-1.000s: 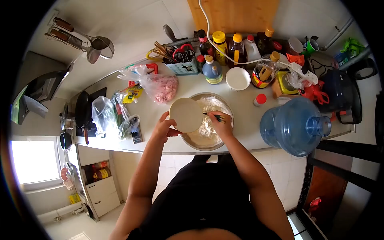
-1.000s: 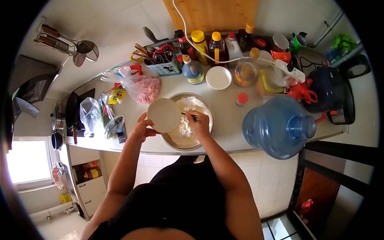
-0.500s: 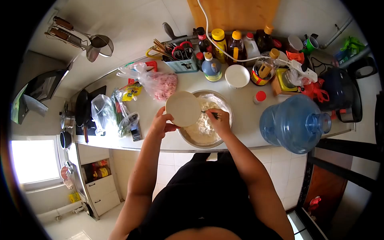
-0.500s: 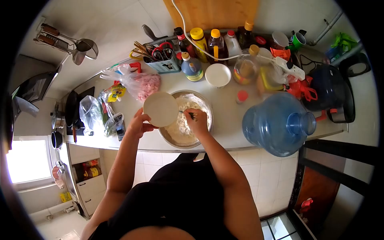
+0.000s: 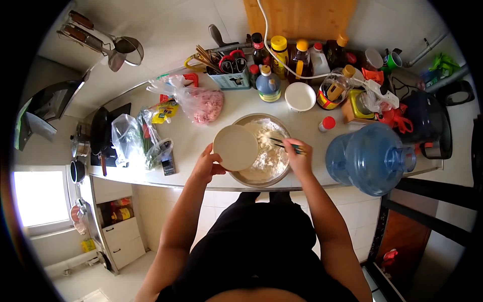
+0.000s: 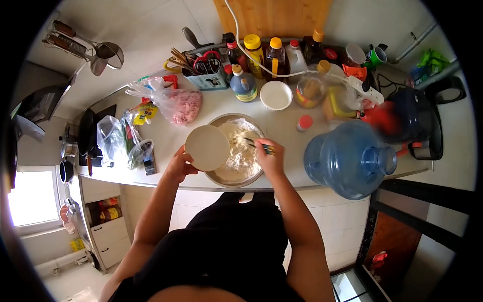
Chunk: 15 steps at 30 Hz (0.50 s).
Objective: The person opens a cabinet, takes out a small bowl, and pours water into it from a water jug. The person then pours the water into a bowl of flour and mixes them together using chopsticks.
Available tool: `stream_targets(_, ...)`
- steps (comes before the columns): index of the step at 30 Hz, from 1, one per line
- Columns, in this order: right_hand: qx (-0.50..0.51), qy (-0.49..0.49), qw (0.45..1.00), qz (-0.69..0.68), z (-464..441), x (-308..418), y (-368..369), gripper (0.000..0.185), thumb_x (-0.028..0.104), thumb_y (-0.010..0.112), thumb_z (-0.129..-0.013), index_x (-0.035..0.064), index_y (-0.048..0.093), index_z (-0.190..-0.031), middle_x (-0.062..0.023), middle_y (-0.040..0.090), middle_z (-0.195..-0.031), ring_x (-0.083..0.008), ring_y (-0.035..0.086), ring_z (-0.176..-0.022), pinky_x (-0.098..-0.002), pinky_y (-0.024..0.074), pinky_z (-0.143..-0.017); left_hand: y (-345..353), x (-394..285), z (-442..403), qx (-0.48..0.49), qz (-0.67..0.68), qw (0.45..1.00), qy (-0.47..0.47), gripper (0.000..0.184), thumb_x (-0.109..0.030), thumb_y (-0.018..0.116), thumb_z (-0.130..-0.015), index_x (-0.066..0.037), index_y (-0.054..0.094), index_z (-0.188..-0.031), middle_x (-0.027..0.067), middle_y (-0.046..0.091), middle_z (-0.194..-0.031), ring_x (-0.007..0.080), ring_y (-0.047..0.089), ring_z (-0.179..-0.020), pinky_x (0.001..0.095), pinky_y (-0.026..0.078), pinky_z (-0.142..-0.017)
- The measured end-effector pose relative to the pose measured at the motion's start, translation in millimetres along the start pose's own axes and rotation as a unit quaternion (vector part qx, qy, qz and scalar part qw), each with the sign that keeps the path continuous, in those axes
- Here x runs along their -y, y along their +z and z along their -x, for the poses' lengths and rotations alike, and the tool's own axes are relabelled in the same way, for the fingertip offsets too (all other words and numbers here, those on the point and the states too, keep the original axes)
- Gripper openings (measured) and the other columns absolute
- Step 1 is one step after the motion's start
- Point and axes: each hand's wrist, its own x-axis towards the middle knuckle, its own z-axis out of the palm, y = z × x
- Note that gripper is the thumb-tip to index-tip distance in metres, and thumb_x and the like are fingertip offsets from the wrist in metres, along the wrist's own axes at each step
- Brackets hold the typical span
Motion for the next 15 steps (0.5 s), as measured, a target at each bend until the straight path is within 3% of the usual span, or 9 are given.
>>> stream_targets(3,-0.007,0.059,0.997,-0.058,11,16,-36,0.009,0.008,0.065,-0.081,-0.0009,0.066,-0.081,-0.0086,0.066,-0.071,-0.0122,0.061,-0.057,-0.0252,0.0473,-0.053,-5,15,5,0.009,0.004,1.0,-0.009,0.067,-0.006,0.05,-0.063,-0.011,0.04,-0.13,0.0125,0.061,-0.099,0.0251,0.066,-0.066,0.0296,0.054,-0.054)
stream_targets(5,0.028,0.159,0.983,-0.084,21,25,-46,0.011,0.01,0.065,-0.082,-0.0008,0.066,-0.082,-0.0069,0.065,-0.068,-0.0093,0.06,-0.056,-0.0233,0.0459,-0.051,-8,23,7,0.003,0.015,1.0,-0.019,0.069,-0.009,0.051,-0.061,-0.011,0.041,-0.129,0.0103,0.06,-0.102,0.0238,0.065,-0.071,0.0317,0.054,-0.06)
stream_targets(9,0.067,0.093,0.992,-0.043,32,11,-5,0.014,0.012,0.065,-0.083,-0.002,0.067,-0.085,-0.0046,0.064,-0.068,-0.0094,0.058,-0.054,-0.0231,0.0465,-0.049,-13,42,9,0.002,0.035,0.999,-0.029,0.069,-0.01,0.051,-0.061,-0.012,0.042,-0.129,0.0086,0.057,-0.107,0.0226,0.063,-0.083,0.0344,0.053,-0.072)
stream_targets(11,0.04,0.12,0.99,-0.068,17,10,15,0.015,0.012,0.065,-0.083,-0.0021,0.067,-0.085,-0.0041,0.064,-0.068,-0.0093,0.058,-0.054,-0.0231,0.0472,-0.05,-17,54,5,0.027,0.068,0.997,0.021,0.069,-0.01,0.051,-0.061,-0.012,0.041,-0.13,0.0079,0.054,-0.11,0.0216,0.06,-0.093,0.0346,0.05,-0.081)
stream_targets(15,0.012,0.139,0.987,-0.081,1,5,3,0.016,0.013,0.064,-0.084,-0.0029,0.066,-0.085,-0.0042,0.063,-0.07,-0.0094,0.058,-0.056,-0.0231,0.0499,-0.052,-18,54,9,0.02,0.083,0.996,0.024,0.068,-0.009,0.051,-0.062,-0.01,0.041,-0.129,0.0091,0.054,-0.111,0.0218,0.057,-0.099,0.0358,0.047,-0.088)
